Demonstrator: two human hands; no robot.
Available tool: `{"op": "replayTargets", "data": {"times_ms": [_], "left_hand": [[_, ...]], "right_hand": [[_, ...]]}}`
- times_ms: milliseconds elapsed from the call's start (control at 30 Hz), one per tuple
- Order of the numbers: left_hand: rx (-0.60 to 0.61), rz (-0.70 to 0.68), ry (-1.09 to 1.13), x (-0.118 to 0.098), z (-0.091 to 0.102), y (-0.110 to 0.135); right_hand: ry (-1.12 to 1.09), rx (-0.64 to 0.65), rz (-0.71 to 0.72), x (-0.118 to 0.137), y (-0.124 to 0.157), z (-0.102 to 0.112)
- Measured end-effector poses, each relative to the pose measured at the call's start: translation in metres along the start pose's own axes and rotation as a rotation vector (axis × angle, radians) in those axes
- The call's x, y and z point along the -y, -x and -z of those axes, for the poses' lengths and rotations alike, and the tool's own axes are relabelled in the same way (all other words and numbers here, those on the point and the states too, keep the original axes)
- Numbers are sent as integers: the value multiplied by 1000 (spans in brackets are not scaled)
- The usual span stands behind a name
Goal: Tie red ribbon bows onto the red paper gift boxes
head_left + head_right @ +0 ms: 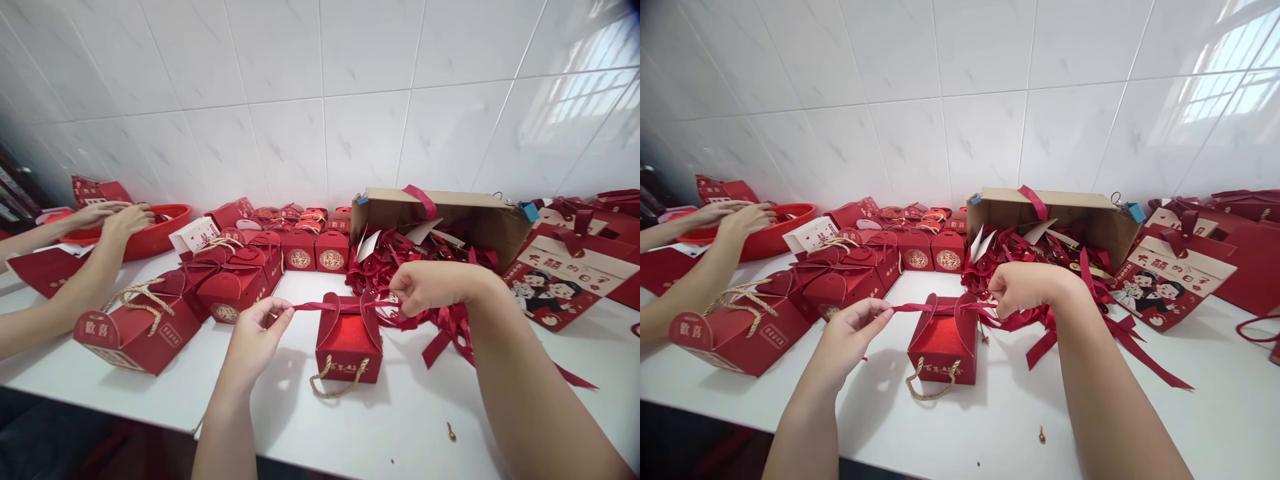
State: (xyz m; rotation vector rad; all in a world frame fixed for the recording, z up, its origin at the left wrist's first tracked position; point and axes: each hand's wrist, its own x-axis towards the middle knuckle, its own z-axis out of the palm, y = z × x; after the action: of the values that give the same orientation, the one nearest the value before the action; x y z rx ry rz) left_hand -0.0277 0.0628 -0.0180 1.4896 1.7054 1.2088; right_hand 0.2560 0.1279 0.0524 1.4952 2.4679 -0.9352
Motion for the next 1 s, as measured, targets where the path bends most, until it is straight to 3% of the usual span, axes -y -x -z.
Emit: {"op": "replayTargets", "data": {"times_ms": [267,433,633,800,1000], "left_hand": [[194,-37,-78,-1,10,5],[74,6,57,4,13,3],[-77,57,274,2,12,1],[-81,81,162,-1,8,1],[-2,95,41,3,9,-2]], "right_hand": [[-41,-35,51,-2,14,5],[-96,-81,123,-4,18,8],[-73,-125,78,-3,17,8],[2,-25,-1,-4,7,6],[6,24,-14,0,1,4]]}}
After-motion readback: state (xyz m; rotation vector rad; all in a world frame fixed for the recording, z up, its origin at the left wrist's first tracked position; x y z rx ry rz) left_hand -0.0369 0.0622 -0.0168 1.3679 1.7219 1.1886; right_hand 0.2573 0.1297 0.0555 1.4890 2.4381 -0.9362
